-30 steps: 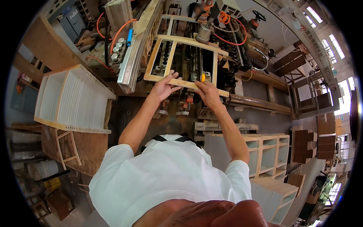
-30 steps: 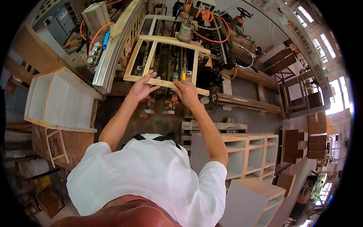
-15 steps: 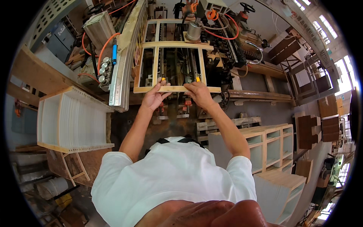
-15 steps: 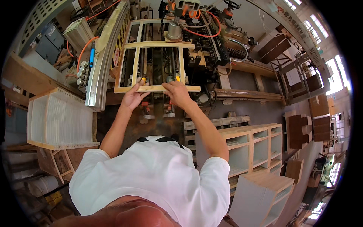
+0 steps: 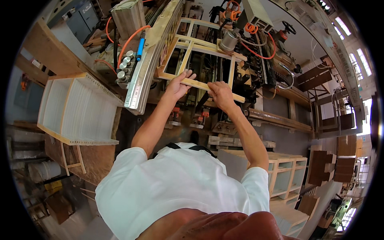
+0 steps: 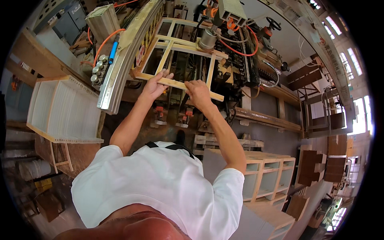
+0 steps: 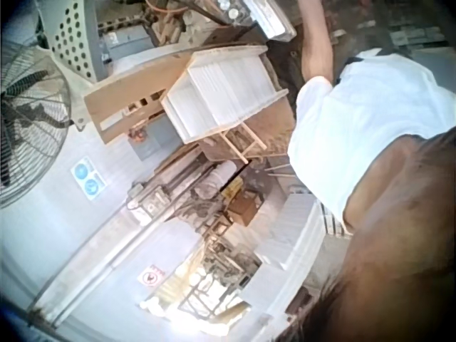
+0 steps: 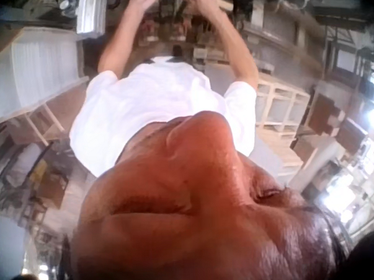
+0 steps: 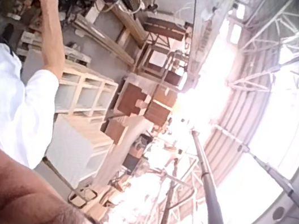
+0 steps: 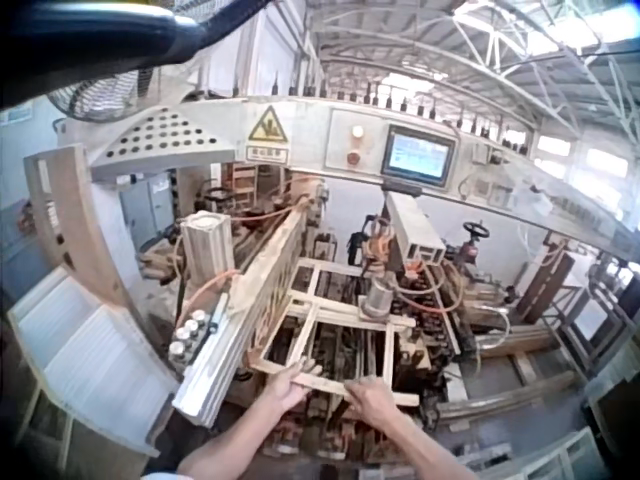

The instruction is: The person repeatedly picks up wooden frames from a nearby stack and places them onto a machine jig. They align the frames within the jig, press a control button to activate the machine, and then remove the processed frames to place them on a growing stack. This cycle is performed continuously for multiple units.

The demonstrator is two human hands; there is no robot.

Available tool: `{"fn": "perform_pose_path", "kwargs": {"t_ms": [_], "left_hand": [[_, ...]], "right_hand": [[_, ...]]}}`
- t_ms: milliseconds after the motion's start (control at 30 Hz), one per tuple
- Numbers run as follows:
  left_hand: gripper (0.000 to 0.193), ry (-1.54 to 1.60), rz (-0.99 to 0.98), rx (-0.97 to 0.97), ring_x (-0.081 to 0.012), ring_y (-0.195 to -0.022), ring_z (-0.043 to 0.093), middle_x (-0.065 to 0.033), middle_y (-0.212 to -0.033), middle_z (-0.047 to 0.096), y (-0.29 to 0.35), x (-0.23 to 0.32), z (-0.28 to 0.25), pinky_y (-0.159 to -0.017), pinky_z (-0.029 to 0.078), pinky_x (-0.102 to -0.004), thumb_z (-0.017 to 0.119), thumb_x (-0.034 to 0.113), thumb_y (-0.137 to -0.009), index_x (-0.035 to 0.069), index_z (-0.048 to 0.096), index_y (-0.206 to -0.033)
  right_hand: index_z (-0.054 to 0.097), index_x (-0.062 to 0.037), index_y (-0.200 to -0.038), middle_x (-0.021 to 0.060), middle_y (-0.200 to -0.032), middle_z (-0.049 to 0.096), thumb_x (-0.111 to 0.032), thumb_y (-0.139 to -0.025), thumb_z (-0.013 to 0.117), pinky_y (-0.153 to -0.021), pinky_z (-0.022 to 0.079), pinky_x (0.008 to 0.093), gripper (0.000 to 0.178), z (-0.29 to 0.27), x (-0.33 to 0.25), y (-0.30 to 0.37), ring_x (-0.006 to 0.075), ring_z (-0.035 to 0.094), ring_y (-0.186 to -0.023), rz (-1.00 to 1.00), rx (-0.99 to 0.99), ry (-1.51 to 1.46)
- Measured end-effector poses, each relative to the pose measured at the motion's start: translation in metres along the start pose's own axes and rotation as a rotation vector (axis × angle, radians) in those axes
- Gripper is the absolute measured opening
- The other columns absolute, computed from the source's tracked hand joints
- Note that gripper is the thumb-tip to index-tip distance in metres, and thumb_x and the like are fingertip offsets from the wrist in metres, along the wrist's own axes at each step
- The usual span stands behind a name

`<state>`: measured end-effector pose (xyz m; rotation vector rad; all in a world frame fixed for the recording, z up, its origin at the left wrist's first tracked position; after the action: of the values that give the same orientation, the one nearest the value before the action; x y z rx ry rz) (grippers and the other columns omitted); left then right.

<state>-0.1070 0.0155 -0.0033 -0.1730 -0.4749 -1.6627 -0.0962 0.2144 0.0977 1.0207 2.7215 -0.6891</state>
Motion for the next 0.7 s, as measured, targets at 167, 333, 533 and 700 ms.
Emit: {"fn": "perform_pose_path", "kwargs": {"t_ms": [167,333,533,700], "left_hand": [[0.041,0.032,0.024,0.026,-0.0295,-0.129,0.045,-0.0082,-0.128,0.055,0.017,-0.010,-0.002,-0.105,0.038,-0.0463,0.055,0.019,-0.096,0.006,0.044,-0.133],[0.036,-0.038,0.101,0.072,-0.0298,-0.130,0.044,-0.0097,-0.131,0.054,-0.005,-0.009,0.002,-0.108,0.036,-0.0453,0.053,0.021,-0.097,0.004,0.049,-0.128],[0.034,-0.120,0.072,0.123,-0.0317,-0.127,0.046,-0.0136,-0.126,0.055,-0.004,-0.007,0.024,-0.107,0.040,-0.0454,0.054,0.022,-0.096,0.000,0.049,-0.122],[0.033,-0.143,0.099,0.120,-0.0342,-0.122,0.050,-0.0175,-0.124,0.054,-0.033,0.007,0.012,-0.106,0.040,-0.0500,0.053,0.022,-0.097,-0.001,0.047,-0.121]], "right_hand": [[0.063,-0.0026,-0.106,0.0131,-0.095,0.063,-0.009,-0.076,0.069,-0.077,0.044,0.0440,0.031,-0.002,0.006,0.007,0.0334,0.056,-0.089,-0.064,0.037,-0.030],[0.065,-0.0062,-0.103,0.0079,-0.091,0.064,-0.008,-0.072,0.068,-0.077,0.045,0.0397,0.031,0.002,0.032,-0.010,0.0298,0.057,-0.086,-0.055,0.055,0.000],[0.066,-0.0056,-0.104,0.0065,-0.094,0.065,-0.007,-0.073,0.068,-0.077,0.044,0.0383,0.031,-0.006,0.048,-0.013,0.0273,0.057,-0.089,-0.081,0.056,-0.011],[0.066,-0.0053,-0.104,0.0072,-0.093,0.065,-0.008,-0.074,0.067,-0.076,0.044,0.0387,0.030,0.006,0.059,-0.031,0.0270,0.057,-0.088,-0.103,0.095,0.003]]}}
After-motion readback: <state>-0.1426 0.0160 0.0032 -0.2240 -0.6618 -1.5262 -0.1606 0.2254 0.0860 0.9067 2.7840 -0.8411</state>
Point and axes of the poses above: each hand's wrist, its own y-axis away from the middle knuckle, its own z-axis out of the palm, x = y × z, the point moved 4 cm from there along -y, towards the middle knuckle
